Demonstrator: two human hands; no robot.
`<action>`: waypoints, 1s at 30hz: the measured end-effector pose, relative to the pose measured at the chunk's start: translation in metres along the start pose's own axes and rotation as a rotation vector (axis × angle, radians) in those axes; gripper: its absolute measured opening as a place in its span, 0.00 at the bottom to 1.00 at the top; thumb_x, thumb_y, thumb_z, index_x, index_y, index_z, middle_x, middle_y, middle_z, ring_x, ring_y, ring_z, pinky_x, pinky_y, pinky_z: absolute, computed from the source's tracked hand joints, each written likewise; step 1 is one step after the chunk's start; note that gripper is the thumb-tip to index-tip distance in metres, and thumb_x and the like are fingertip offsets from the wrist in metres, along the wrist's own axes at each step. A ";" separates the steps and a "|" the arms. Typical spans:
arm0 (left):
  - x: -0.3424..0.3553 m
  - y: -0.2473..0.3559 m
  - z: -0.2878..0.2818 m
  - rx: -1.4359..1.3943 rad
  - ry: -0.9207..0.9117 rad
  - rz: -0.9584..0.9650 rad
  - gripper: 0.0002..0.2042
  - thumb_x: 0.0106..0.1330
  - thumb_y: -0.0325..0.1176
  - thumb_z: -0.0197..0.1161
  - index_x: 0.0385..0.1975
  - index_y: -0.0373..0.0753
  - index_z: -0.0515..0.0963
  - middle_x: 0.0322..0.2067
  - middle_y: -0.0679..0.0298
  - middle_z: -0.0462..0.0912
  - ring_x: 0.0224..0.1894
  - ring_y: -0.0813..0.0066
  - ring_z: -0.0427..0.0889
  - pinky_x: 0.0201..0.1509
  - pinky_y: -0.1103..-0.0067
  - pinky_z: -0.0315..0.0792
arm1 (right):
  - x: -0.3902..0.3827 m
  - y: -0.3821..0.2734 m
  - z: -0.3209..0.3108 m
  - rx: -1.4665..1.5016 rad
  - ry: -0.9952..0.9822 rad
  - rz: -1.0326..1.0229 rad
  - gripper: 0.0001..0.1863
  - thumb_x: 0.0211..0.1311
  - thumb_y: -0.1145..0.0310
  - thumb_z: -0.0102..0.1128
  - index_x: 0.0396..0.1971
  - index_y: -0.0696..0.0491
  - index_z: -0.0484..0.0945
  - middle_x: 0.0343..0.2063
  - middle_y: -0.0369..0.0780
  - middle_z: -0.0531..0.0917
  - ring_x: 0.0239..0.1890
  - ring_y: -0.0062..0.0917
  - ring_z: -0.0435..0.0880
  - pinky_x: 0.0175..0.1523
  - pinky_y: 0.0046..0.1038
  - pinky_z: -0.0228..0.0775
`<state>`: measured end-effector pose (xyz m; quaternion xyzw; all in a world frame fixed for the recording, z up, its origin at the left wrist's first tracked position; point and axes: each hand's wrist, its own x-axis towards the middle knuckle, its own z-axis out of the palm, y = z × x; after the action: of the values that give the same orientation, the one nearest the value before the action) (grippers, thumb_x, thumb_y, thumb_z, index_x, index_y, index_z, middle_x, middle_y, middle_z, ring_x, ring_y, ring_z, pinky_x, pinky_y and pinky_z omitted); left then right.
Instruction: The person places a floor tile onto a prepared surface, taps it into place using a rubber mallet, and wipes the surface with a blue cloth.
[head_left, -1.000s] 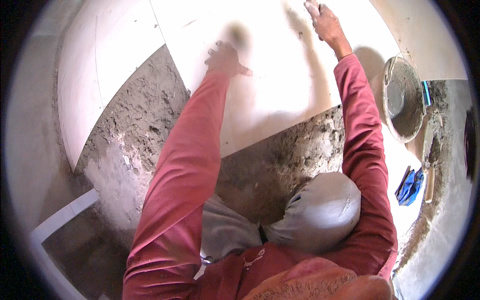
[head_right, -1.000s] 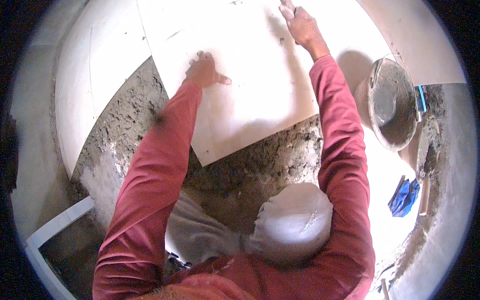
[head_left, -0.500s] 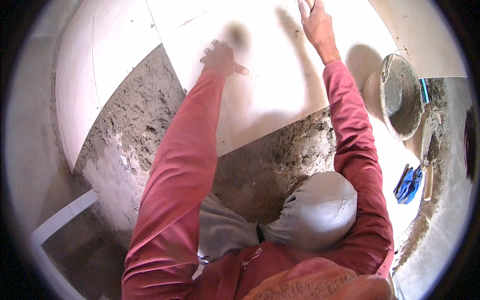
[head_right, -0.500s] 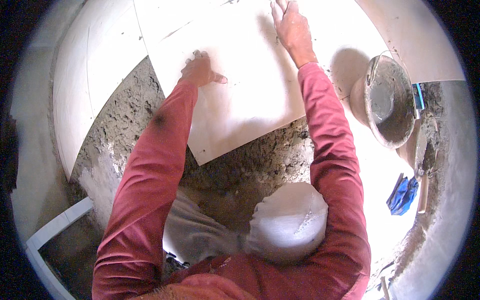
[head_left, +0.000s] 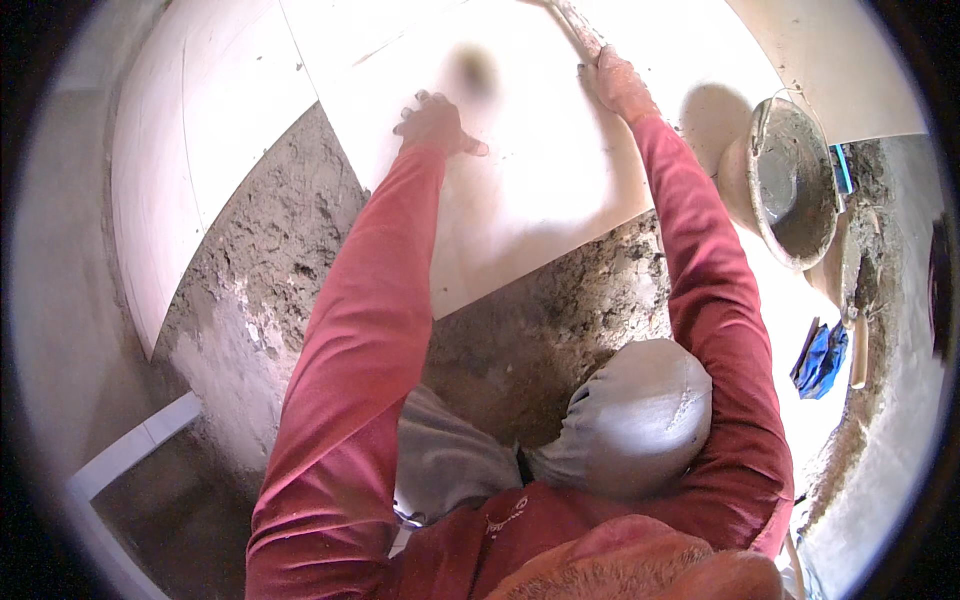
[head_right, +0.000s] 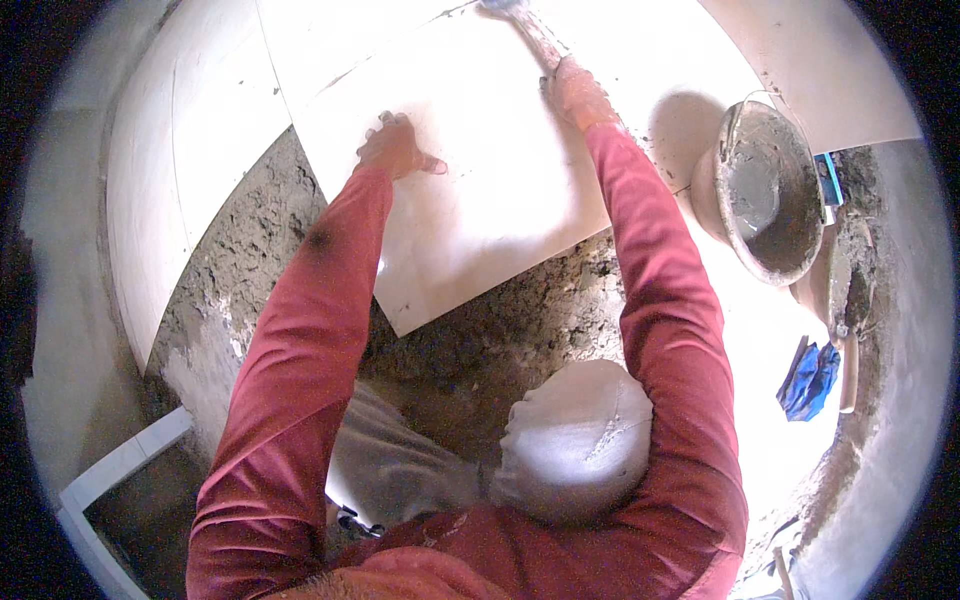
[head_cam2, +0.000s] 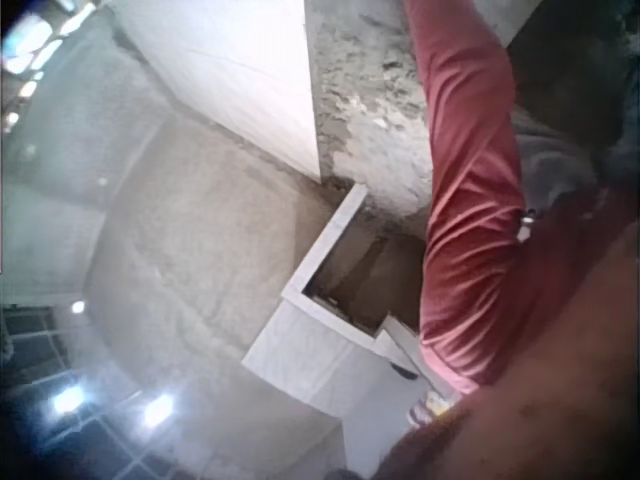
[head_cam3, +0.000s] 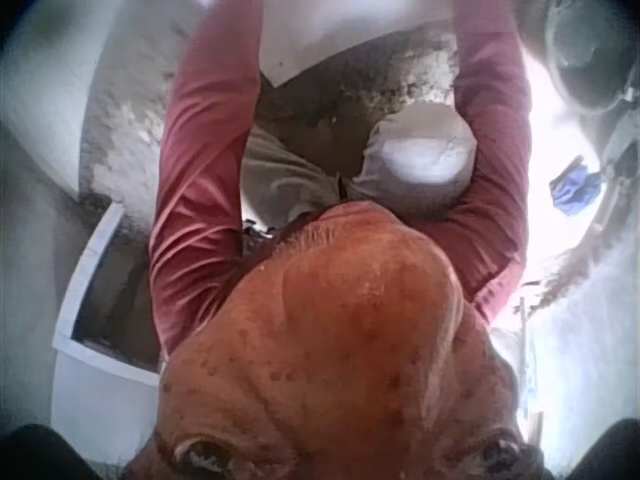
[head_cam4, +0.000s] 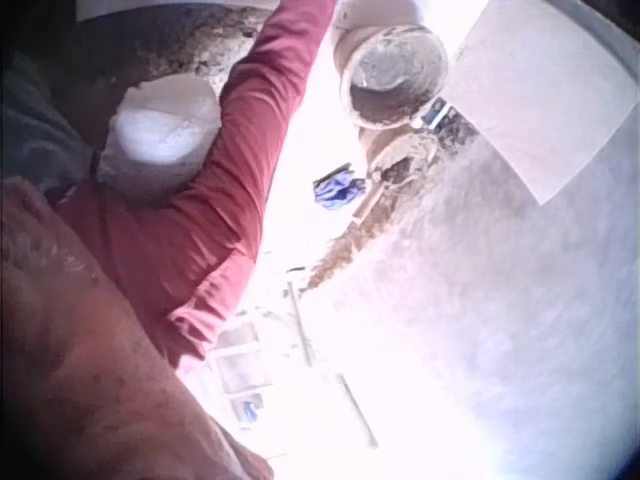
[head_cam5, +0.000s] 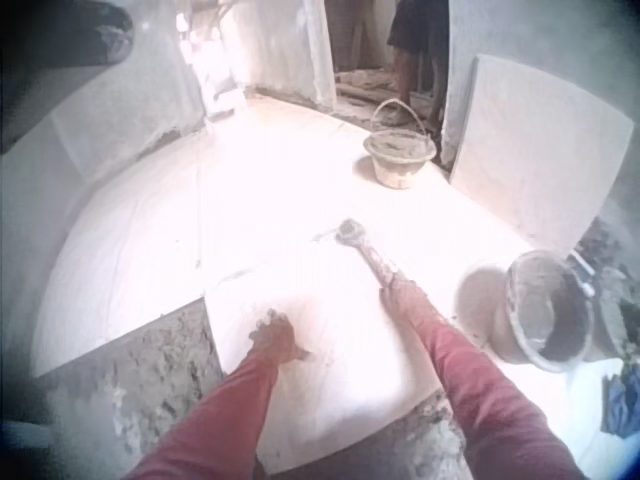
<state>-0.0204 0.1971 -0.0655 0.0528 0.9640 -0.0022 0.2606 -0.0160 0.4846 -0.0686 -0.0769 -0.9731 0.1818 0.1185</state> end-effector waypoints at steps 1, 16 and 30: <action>-0.001 0.001 -0.001 0.008 -0.001 0.001 0.65 0.43 0.61 0.83 0.76 0.31 0.51 0.78 0.46 0.49 0.75 0.35 0.56 0.71 0.42 0.62 | 0.000 -0.001 0.002 -0.001 -0.006 -0.020 0.28 0.76 0.50 0.52 0.55 0.62 0.67 0.37 0.60 0.85 0.40 0.57 0.86 0.47 0.49 0.78; 0.007 -0.002 0.008 -0.008 -0.013 -0.013 0.66 0.44 0.63 0.81 0.78 0.38 0.49 0.79 0.51 0.45 0.78 0.40 0.51 0.70 0.35 0.57 | -0.050 -0.053 -0.033 0.340 -0.087 0.082 0.24 0.72 0.54 0.55 0.50 0.63 0.74 0.43 0.61 0.84 0.51 0.55 0.83 0.57 0.51 0.75; 0.001 0.000 0.011 0.050 -0.013 -0.025 0.62 0.47 0.65 0.77 0.78 0.40 0.50 0.79 0.53 0.46 0.78 0.43 0.53 0.71 0.34 0.53 | -0.148 -0.025 -0.066 0.206 -0.135 0.179 0.17 0.74 0.61 0.54 0.49 0.61 0.70 0.36 0.55 0.86 0.41 0.54 0.87 0.45 0.47 0.82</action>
<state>-0.0153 0.1972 -0.0753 0.0475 0.9625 -0.0298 0.2654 0.1403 0.4554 -0.0290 -0.1384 -0.9444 0.2951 0.0432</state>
